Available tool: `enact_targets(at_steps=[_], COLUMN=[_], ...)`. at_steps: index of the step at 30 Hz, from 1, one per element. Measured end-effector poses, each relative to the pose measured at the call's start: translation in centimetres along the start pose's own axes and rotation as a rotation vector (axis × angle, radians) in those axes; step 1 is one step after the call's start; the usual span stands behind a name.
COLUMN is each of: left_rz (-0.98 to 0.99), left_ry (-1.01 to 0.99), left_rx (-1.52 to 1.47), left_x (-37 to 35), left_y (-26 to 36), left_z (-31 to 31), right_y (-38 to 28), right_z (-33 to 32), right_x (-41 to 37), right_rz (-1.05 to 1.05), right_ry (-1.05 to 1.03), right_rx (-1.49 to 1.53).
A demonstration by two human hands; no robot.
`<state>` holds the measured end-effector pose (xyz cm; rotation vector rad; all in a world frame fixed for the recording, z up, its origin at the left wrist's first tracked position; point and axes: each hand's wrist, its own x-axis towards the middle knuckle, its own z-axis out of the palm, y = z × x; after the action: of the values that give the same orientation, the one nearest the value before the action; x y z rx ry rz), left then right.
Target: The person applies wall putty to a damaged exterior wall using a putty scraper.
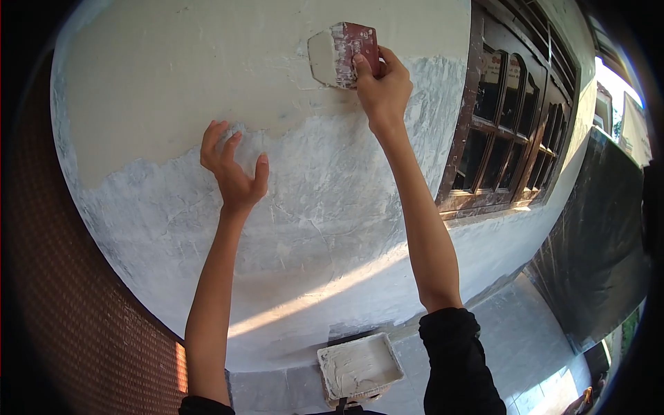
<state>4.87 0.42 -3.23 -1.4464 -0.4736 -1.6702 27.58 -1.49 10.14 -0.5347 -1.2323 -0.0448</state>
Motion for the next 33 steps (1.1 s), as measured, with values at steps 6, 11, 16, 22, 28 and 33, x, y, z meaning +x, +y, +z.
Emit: enact_targets(at_steps=[6,11,16,22,28,33], left_rz=[0.003,0.013,0.004,-0.017,0.002,0.011], left_ry=[0.036,0.062,0.075,0.046,0.035,-0.015], left_rx=[-0.048,-0.028,-0.019,-0.057,-0.049,0.032], left_x=[-0.1,0.5,0.6,0.0,-0.3,0.0], left_y=[-0.1,0.3,0.3,0.2,-0.1,0.3], left_z=[0.0,-0.2,-0.2,0.1,0.1,-0.4], right_y=[1.2,1.3,1.6,-1.5,-0.5,-0.4], right_z=[0.1,-1.9,-4.1,-4.7,-0.9,-2.8], right_x=[0.4,1.8,2.4,0.8,-0.5,-0.5], right_rz=[0.097,0.095,0.032,-0.097,-0.046,-0.107], right_ry=[0.01,0.063,0.133,0.283,0.03,0.238], right_rx=[-0.164,-0.321,-0.431,-0.278,-0.213,-0.184])
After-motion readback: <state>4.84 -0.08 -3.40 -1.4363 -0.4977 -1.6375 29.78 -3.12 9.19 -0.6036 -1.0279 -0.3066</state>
